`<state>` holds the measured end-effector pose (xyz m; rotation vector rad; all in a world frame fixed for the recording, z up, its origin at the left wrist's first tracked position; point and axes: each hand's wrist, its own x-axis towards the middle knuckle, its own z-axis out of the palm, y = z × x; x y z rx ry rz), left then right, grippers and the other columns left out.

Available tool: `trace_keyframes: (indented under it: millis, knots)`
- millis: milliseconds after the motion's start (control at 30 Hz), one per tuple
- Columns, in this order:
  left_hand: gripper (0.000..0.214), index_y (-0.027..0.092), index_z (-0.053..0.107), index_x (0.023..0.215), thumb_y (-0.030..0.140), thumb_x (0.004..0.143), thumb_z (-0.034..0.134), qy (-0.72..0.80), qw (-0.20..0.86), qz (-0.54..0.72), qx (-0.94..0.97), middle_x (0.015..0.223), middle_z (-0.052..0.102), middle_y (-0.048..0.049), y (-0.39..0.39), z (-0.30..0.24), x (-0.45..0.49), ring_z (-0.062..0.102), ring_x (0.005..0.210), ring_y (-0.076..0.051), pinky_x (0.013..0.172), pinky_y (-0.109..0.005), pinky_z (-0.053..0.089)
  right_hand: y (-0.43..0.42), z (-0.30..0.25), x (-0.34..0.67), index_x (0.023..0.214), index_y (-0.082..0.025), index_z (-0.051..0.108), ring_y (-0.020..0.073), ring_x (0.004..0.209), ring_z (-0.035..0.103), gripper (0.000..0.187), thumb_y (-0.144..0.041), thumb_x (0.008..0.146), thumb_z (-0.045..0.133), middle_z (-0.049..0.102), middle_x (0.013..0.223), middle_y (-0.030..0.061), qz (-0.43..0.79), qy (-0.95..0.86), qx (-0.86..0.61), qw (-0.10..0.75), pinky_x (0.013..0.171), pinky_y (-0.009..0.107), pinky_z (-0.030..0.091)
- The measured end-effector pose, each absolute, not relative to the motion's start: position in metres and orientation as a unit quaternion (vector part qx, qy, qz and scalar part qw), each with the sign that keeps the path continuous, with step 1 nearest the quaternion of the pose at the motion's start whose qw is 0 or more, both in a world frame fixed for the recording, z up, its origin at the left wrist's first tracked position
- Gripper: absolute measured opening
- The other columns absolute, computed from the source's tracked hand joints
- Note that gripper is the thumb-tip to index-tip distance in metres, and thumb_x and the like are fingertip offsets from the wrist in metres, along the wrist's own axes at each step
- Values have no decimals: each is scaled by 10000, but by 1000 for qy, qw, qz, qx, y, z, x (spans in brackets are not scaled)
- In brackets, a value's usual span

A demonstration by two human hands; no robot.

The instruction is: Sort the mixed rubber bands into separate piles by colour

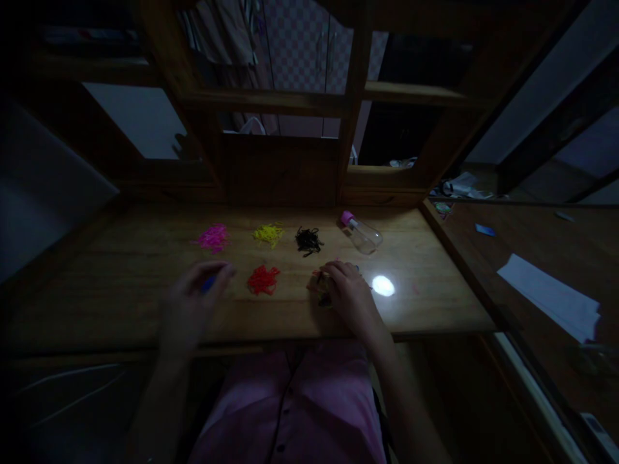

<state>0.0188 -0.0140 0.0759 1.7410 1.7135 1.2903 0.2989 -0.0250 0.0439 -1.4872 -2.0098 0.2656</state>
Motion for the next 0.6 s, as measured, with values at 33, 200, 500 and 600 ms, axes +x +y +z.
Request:
trace_keyframes:
  millis: [33,200,500,600]
  knots:
    - [179,222,654,946,366,873,577,580,214,455,640,959,700,-11,-20,72,35,659,906,-181,863,-293,508,-23,44,296,1153,-225,626,238,1129,541,316,-95,893,505,623,1199,72,100,-777,-549,291,961,391,444]
    - [123,225,652,890,278,912,543,468,312,409,719,921,683,-14,-38,54,95,634,892,-160,827,-263,480,-16,45,285,1172,-215,624,243,1067,553,343,-62,892,499,669,1073,85,86,-807,-536,234,953,409,435]
    - [177,222,653,949,339,922,523,465,442,396,657,932,703,-11,-34,29,110,659,881,-162,795,-248,500,-13,33,290,1073,-197,676,215,990,596,272,-78,876,530,640,1033,89,103,-753,-582,290,854,322,475]
    - [195,224,661,945,363,915,528,470,457,402,640,920,712,-11,-33,25,110,669,860,-166,764,-241,507,-14,35,293,1063,-194,680,196,939,611,268,-76,864,543,632,1029,82,122,-743,-583,303,826,296,476]
